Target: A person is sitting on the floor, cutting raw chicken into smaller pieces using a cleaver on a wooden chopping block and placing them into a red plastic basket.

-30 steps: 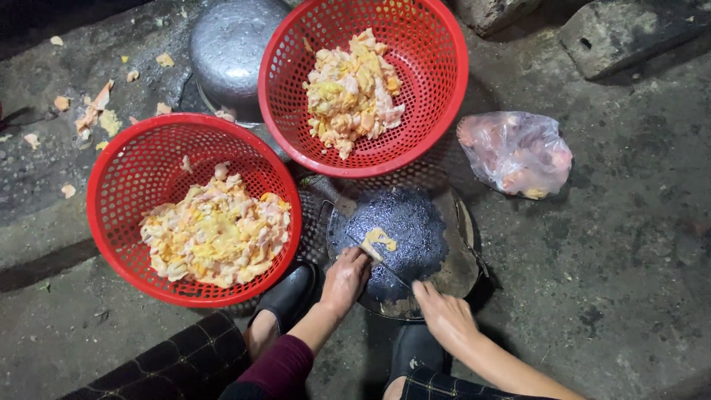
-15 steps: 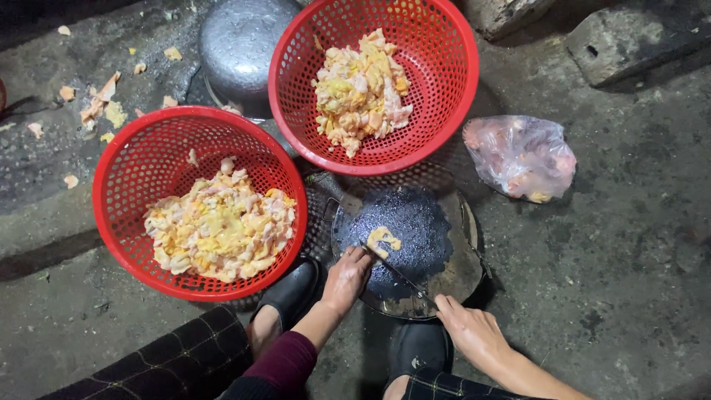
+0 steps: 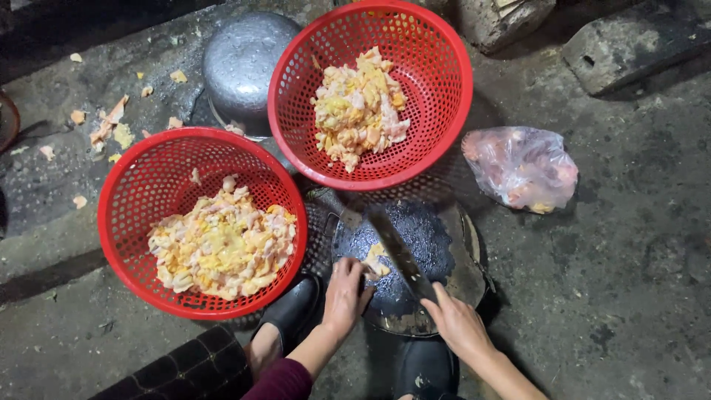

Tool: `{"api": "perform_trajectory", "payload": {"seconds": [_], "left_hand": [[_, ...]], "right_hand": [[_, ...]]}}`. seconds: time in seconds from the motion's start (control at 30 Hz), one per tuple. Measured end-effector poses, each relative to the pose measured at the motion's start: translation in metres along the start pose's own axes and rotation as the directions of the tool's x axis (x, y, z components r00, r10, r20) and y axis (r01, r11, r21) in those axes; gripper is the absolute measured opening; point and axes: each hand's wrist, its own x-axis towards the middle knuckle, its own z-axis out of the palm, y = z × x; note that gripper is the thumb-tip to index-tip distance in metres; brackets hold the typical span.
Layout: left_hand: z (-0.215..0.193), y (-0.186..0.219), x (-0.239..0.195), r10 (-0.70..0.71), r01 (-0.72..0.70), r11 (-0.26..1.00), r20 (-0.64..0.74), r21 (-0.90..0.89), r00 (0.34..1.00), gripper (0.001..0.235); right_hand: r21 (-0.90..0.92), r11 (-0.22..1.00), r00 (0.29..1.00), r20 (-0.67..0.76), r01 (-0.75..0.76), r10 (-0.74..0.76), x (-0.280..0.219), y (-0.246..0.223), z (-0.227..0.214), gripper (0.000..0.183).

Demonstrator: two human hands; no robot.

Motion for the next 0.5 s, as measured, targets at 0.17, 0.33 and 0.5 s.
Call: {"api": "perform_trajectory", "payload": {"seconds": [0.17,0.33,0.5], "left_hand": [[0.012,0.005,0.024,-0.212,0.218,0.969,0.058,-0.12,0.975,0.072],[0.047,0.002,0.025,-0.221,0.188,0.953,-0.118,-0.238,0.968,0.07],[0.02,0.051,0.04,-0.684,0.532,-0.177,0.492,-0.828,0.539,0.036]], "right_hand": [[0.099,0.97,0.97,0.126,-0.221,0.208,-0.009,0.044,0.027,0.04],[0.204,0.967,0.986,-0.029,-0.155,0.165,-0.03,0.099,0.095,0.05],[0.242,0.936,0.893,-0.311,-0.258,0.326,-0.043,0.126,0.132,0.041]]}}
